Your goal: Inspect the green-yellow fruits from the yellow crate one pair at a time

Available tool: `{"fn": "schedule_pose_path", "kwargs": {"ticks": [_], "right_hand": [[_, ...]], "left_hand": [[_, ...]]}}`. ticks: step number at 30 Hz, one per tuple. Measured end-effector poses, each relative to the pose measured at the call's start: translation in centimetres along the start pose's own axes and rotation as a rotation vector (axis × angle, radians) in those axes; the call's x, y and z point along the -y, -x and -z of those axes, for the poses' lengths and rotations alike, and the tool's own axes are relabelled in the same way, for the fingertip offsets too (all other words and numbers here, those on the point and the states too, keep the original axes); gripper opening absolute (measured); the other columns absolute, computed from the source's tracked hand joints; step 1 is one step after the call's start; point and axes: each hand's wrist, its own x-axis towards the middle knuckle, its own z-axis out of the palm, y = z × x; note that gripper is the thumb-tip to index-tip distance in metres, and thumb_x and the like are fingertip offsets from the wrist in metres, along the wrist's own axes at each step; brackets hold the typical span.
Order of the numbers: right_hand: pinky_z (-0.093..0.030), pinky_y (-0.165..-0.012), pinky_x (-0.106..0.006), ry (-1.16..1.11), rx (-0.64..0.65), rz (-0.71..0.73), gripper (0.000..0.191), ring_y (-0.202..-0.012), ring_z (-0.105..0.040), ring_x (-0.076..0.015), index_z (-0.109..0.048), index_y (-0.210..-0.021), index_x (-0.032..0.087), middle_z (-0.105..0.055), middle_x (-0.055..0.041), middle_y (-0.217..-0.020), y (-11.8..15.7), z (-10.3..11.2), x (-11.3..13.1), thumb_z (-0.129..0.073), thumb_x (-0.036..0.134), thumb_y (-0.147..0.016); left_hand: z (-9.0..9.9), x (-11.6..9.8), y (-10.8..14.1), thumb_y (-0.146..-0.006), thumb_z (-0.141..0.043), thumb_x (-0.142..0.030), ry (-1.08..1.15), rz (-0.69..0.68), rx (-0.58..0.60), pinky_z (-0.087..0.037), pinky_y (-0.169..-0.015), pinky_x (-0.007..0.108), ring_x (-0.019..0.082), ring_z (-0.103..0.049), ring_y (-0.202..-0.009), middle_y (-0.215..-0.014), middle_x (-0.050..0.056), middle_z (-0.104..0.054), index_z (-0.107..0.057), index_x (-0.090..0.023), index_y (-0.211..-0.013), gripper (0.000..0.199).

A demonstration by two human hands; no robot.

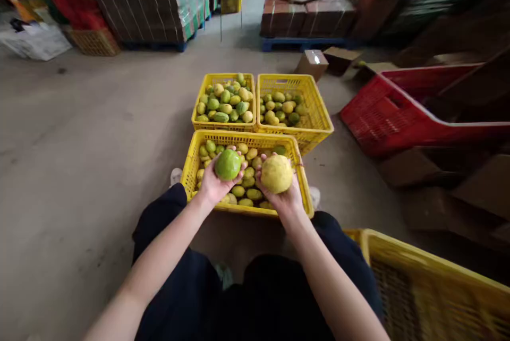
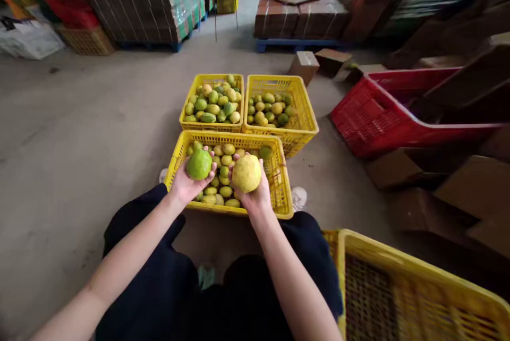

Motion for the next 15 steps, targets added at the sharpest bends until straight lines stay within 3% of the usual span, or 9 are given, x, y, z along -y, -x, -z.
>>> {"fn": "schedule_pose_path", "kwargs": {"ticks": [5, 10, 15], "right_hand": [[-0.059, -0.061, -0.033, 0.036, 0.058, -0.017, 0.039, -0.075, -0.070, -0.0215, -0.064, -0.098, 0.021, -0.072, -0.0077, -0.094, 0.74, 0.18, 0.52, -0.055, 0.055, -0.083], [-0.054, -0.053, -0.028, 0.038, 0.100, -0.052, 0.035, -0.073, -0.066, -0.0212, -0.062, -0.097, 0.016, -0.069, -0.0098, -0.085, 1.11, 0.01, 0.47, -0.060, 0.043, -0.075], [-0.047, -0.043, -0.024, 0.025, 0.180, -0.095, 0.036, -0.055, -0.056, -0.0147, -0.057, -0.090, 0.017, -0.063, -0.0065, -0.075, 1.05, -0.35, 0.28, -0.052, 0.050, -0.077]], "left_hand": [[-0.28, 0.30, -0.39, -0.093, -0.045, -0.035, -0.009, 0.013, -0.054, -0.059, -0.066, 0.029, 0.021, -0.069, -0.084, -0.091, 0.008, -0.070, -0.063, -0.014, -0.104, 0.030], [-0.30, -0.07, -0.02, -0.087, -0.053, -0.033, -0.003, -0.002, -0.126, -0.056, -0.058, 0.020, 0.017, -0.067, -0.073, -0.081, 0.008, -0.068, -0.063, -0.012, -0.098, 0.026], [0.15, -0.42, -0.02, -0.087, -0.047, -0.044, 0.025, 0.068, 0.021, -0.052, -0.051, 0.021, 0.016, -0.062, -0.067, -0.077, 0.008, -0.064, -0.063, -0.012, -0.093, 0.036]]}}
